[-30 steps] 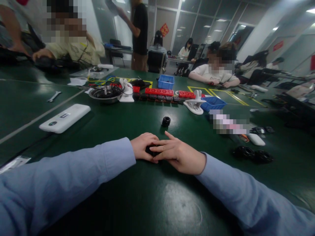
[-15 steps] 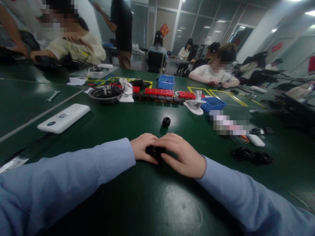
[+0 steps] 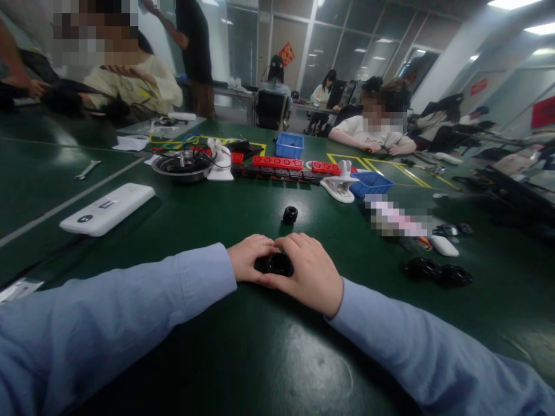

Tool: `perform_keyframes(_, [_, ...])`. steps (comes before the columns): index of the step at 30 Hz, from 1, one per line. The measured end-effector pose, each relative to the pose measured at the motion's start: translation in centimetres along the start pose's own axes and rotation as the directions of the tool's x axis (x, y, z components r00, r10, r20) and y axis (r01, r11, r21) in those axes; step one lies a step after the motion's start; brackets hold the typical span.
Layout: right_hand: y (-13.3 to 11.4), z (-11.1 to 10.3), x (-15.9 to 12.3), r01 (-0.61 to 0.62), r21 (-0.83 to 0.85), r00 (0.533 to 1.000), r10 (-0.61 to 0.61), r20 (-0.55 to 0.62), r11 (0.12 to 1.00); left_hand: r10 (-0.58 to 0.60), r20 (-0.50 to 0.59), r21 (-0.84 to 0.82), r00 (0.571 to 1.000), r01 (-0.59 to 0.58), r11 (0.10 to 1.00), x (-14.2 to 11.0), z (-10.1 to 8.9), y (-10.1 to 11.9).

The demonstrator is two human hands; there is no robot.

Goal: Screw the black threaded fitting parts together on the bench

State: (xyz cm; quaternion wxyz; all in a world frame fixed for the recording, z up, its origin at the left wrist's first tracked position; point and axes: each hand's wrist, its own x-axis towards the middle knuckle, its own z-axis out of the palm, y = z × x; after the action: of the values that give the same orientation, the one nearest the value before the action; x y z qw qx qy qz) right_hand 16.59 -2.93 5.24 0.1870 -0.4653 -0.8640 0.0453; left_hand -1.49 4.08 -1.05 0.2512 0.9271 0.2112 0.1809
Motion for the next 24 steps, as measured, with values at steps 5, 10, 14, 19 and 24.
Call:
perform_keyframes(5, [0.2,0.6,-0.2,0.054,-0.041,0.998,-0.055,-0.012,0.998,0.013,-0.003,-0.007,1.0,-0.013,1.0,-0.1,-0.1,0.1])
perform_keyframes(10, [0.1,1.1,-0.5,0.086,-0.058,0.995,-0.088,-0.044,0.995,0.02,0.0,0.004,1.0,-0.02,1.0,-0.1,-0.1,0.0])
perform_keyframes(14, [0.2,1.2,-0.7,0.117,-0.013,0.992,-0.118,-0.04,0.993,0.025,-0.004,0.007,1.0,-0.025,1.0,-0.1,0.0,0.0])
perform_keyframes(19, [0.4,0.5,-0.6,0.187,0.048,0.982,-0.189,0.02,0.981,0.011,-0.005,0.014,1.0,-0.011,1.0,-0.1,-0.1,0.2])
perform_keyframes(24, [1.0,-0.3,-0.4,0.258,0.123,0.96,-0.268,0.078,0.958,0.01,0.003,0.013,1.0,-0.01,1.0,0.0,-0.2,0.2])
